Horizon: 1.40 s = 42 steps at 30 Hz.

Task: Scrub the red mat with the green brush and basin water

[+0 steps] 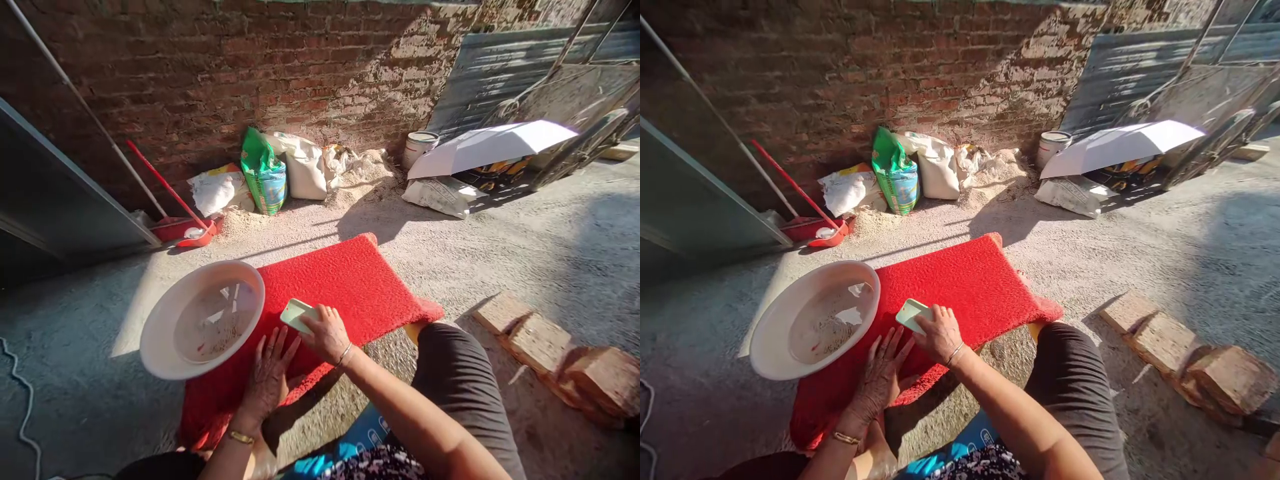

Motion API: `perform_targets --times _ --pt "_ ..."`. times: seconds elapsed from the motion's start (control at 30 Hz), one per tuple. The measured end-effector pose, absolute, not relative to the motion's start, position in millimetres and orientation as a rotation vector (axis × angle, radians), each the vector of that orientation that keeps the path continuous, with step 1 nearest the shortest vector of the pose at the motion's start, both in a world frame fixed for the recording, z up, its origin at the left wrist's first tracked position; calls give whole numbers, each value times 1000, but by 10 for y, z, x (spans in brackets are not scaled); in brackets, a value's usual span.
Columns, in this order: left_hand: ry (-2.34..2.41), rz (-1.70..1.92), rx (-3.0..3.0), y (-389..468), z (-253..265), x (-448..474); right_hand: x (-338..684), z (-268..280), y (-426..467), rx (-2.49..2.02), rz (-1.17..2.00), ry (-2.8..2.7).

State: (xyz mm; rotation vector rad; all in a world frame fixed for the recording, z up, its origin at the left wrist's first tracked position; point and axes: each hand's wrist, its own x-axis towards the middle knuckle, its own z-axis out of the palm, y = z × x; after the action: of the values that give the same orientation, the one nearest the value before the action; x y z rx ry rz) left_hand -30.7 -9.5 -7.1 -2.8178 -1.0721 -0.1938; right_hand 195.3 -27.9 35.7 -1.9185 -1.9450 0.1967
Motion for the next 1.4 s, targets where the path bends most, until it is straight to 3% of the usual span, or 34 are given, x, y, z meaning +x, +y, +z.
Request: perform_targets --times 0.17,0.4,0.53,0.63,0.8,0.93,1.23,1.4 --pt "-1073 -173 -2791 -113 -31 -294 2370 299 -281 -2046 103 -1870" --pt "-1094 -224 -2739 -128 -49 -288 4000 261 -857 -2544 -7 -1202" --pt "-1056 -286 -2722 -108 -81 -311 4504 128 -1158 -2583 -39 -852" --pt "-953 -387 -2699 -75 -118 -346 4421 33 -1146 -2396 -65 -888" --pt "-874 -352 -2670 -36 -127 -405 3579 63 -906 -1918 17 -1541" --pt "-844 -359 -2661 -17 -121 -438 3234 164 -854 -1852 160 -1818" --pt "-845 -320 -2662 15 -111 -485 4371 60 -1095 -2175 173 -1189" --pt "-807 -314 -2652 28 -100 -483 4398 259 -844 -2210 221 -1088"
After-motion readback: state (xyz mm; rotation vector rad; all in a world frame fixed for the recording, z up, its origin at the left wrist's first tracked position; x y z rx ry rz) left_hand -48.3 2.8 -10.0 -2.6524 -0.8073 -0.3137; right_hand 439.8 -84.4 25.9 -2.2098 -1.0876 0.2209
